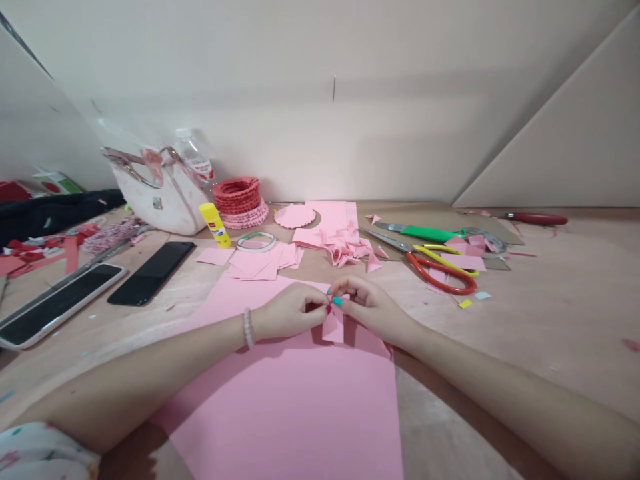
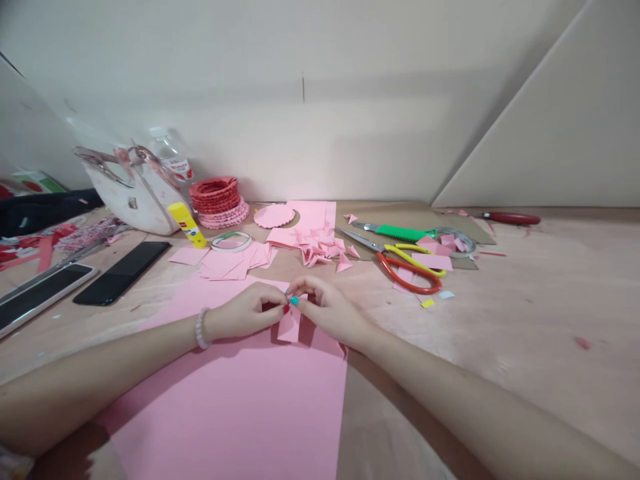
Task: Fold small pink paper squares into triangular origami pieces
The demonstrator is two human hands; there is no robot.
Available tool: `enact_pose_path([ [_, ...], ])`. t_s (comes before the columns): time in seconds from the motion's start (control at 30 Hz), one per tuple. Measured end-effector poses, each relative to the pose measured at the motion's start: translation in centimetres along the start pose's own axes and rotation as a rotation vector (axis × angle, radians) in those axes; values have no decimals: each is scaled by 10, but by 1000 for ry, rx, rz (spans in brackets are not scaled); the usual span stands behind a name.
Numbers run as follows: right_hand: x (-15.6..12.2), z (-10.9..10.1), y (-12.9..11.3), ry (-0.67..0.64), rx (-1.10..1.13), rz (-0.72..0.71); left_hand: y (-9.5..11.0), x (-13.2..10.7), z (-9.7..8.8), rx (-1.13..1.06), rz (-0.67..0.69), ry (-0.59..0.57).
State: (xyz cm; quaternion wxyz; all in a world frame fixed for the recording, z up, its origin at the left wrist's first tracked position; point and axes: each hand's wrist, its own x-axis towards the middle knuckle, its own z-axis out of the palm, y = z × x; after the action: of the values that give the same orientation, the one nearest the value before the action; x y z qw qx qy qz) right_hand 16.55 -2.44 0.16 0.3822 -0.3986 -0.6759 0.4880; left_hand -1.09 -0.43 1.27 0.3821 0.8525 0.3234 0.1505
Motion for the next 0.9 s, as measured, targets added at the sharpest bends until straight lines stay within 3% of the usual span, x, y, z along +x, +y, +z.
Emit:
enact_pose_path([
  [0.13, 0, 1, -3, 40, 47, 72, 0, 0, 0, -15, 3, -5],
  [0.6, 0, 1, -4, 65, 52, 78, 3, 0, -1, -125, -53, 13],
  [0.73, -2, -1, -4, 153, -140, 5, 4, 0, -3, -245, -148, -2],
  [0.8, -3, -1, -2, 215, -227, -79, 4, 3, -4, -331, -210, 54],
  [0.9, -5, 1, 2, 182, -332, -170, 1, 6, -5, -404, -257, 178],
])
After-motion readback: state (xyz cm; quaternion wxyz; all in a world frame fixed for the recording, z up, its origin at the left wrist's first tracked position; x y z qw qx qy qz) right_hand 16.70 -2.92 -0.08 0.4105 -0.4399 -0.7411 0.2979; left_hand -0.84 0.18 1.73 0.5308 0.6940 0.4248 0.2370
